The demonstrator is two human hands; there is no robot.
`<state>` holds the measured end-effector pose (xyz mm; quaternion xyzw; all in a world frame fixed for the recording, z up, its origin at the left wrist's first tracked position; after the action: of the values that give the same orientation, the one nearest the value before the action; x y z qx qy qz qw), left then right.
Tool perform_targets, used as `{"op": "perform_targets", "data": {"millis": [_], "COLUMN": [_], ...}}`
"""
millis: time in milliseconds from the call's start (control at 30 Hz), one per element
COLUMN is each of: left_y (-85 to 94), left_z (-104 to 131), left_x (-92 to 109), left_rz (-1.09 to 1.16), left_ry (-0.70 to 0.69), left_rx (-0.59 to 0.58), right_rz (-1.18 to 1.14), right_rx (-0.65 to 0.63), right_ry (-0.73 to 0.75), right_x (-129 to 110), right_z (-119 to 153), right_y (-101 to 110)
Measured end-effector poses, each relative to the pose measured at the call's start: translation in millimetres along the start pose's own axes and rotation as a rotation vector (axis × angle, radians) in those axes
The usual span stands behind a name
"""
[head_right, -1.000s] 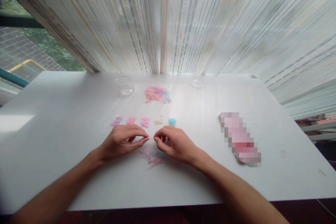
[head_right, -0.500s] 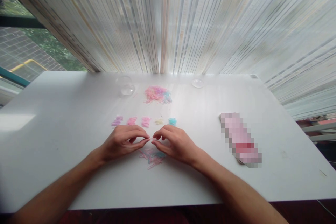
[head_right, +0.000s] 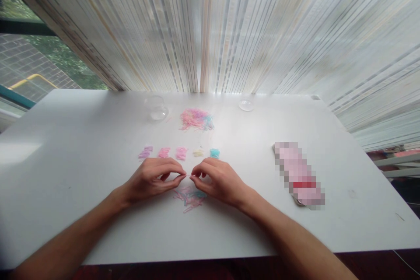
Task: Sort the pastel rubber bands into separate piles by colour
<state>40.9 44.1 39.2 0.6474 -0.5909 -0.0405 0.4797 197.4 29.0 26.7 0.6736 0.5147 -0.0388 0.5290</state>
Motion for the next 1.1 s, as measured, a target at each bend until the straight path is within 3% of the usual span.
{"op": "perform_targets", "data": {"millis": [367, 500, 800, 933, 1100], "left_y": [-1.2, 11.4, 86.1, 93.4, 83.5], "left_z": [0, 1, 16, 26, 33], "left_x": [0, -7, -75, -90, -95], "left_rz": [0.009, -0.042, -0.186, -0.189, -0.145], "left_ry": [0.007, 0.014, 0.362, 0.505, 0.683], "left_rx": [-0.012, -0.022, 0.013, -0.03, -0.114], "right_rz": [0.01, 0.026, 0.048, 0.041, 0.034], "right_rx": [0.003, -0.002, -0.05, -0.081, -0.129], "right_ry": [-0.003, -0.01, -0.027, -0.034, -0.053], "right_x": [-1, 0, 2, 3, 5], "right_z": [-1, 0, 1, 1, 1], "right_y": [2, 2, 0, -2, -5]}}
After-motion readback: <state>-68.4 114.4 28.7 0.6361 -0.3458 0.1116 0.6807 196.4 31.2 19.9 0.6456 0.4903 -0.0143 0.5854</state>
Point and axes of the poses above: each hand's wrist, its own z-axis away from the middle knuckle, its own y-axis out of the back of the hand, x = y × z, the point moved 7 cm from there along -z, towards the middle knuckle, and after that the axes turned 1 degree about x, right-handed, at the moved point
